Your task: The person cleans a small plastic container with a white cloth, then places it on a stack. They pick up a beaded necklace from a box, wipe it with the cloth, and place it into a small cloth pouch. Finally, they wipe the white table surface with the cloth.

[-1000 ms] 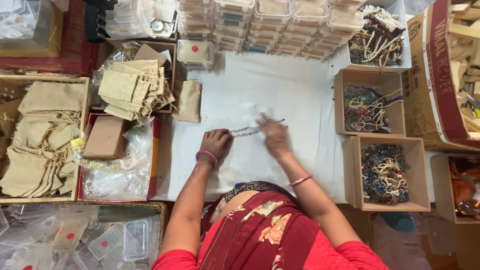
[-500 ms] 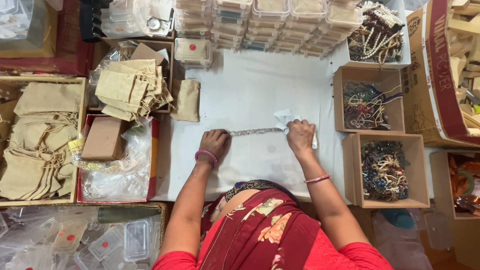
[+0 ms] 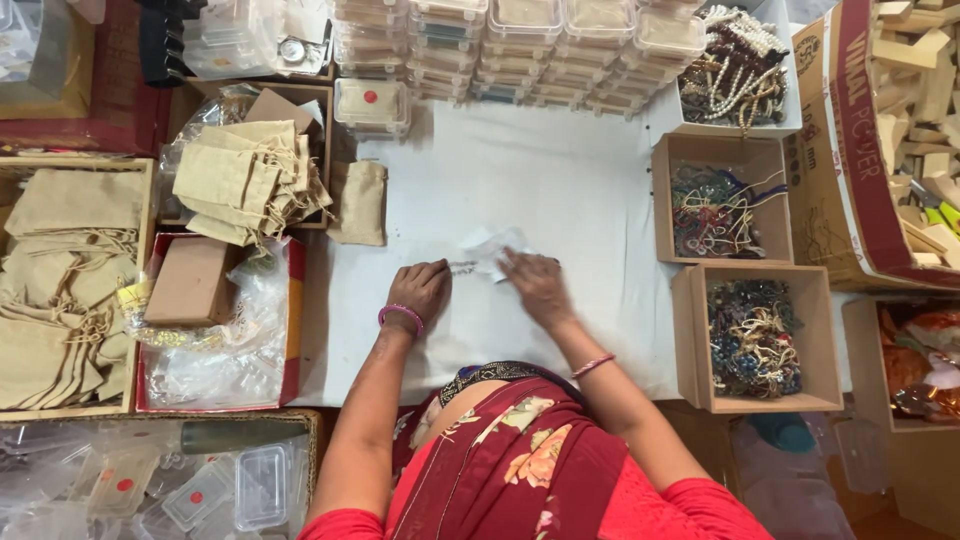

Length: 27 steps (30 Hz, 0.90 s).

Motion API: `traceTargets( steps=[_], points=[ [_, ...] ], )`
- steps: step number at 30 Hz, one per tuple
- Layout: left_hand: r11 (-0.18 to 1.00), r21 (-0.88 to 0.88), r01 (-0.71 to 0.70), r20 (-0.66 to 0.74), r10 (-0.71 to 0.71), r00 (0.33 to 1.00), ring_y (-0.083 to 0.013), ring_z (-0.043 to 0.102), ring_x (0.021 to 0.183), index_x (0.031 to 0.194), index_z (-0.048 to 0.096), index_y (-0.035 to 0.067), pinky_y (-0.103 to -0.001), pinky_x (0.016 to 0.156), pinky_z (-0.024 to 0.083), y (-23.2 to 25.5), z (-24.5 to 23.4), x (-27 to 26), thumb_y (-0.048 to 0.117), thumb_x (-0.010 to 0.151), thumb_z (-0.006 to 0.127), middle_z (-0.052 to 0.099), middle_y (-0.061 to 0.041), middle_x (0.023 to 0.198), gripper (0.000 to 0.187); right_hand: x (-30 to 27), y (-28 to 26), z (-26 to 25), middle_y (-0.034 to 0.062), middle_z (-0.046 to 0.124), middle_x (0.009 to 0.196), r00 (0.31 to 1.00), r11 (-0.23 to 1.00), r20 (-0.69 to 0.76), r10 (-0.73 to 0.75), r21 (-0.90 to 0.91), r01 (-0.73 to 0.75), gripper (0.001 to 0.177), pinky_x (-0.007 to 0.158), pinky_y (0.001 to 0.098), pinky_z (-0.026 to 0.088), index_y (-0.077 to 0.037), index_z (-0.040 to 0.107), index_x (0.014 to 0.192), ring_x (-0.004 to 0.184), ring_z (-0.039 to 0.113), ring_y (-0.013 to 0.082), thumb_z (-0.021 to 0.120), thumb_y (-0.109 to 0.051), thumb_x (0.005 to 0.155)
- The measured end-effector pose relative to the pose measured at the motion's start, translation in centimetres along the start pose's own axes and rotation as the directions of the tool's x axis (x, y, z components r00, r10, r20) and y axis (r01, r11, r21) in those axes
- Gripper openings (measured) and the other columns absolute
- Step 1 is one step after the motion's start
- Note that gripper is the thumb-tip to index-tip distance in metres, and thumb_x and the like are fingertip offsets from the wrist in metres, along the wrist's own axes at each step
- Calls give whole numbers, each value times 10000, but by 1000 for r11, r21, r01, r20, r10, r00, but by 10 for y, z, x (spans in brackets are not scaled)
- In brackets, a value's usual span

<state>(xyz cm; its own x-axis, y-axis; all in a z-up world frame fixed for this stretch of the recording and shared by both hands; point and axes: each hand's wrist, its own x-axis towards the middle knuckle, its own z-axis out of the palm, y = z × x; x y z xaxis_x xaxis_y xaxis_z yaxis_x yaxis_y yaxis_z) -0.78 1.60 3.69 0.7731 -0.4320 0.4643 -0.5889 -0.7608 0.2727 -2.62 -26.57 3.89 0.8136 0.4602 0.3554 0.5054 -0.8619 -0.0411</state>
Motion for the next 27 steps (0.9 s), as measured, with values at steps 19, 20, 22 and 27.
traceTargets(
  steps=[19,20,22,27],
  points=[
    [995,76,68,210,-82,974,-201,656,1160,1003,742,119,-380,1004,492,-7,15,-6,189,849,704,716,-31,1165,173,24,-41,2,78,619,1468,990,983,-18,-139,120,140,467,1030,413,444,-99,671,1343,1264,609,223,553,20,907],
    [999,22,44,106,-46,993,-196,654,1141,1066,747,112,-380,967,489,-4,12,-4,182,889,705,714,-22,1196,195,16,-31,2,45,590,1497,995,994,15,-97,57,96,526,1027,400,433,-133,656,1366,1278,592,196,546,33,880],
    [999,-34,12,-1,-12,1000,-190,653,1121,1130,752,105,-381,930,487,-2,6,-1,176,930,705,712,-12,1227,217,-3,-6,2,12,560,1525,998,999,50,-49,-12,49,587,1025,386,423,-168,640,1389,1293,576,170,539,47,853],
    [999,-42,21,-23,-22,999,-188,669,1079,1105,749,109,-375,905,497,1,0,5,153,906,707,715,1,1235,208,-48,59,-15,7,627,1454,961,960,2,275,-46,-275,559,994,395,419,-159,699,1338,1232,588,196,561,54,840]
  ],
)
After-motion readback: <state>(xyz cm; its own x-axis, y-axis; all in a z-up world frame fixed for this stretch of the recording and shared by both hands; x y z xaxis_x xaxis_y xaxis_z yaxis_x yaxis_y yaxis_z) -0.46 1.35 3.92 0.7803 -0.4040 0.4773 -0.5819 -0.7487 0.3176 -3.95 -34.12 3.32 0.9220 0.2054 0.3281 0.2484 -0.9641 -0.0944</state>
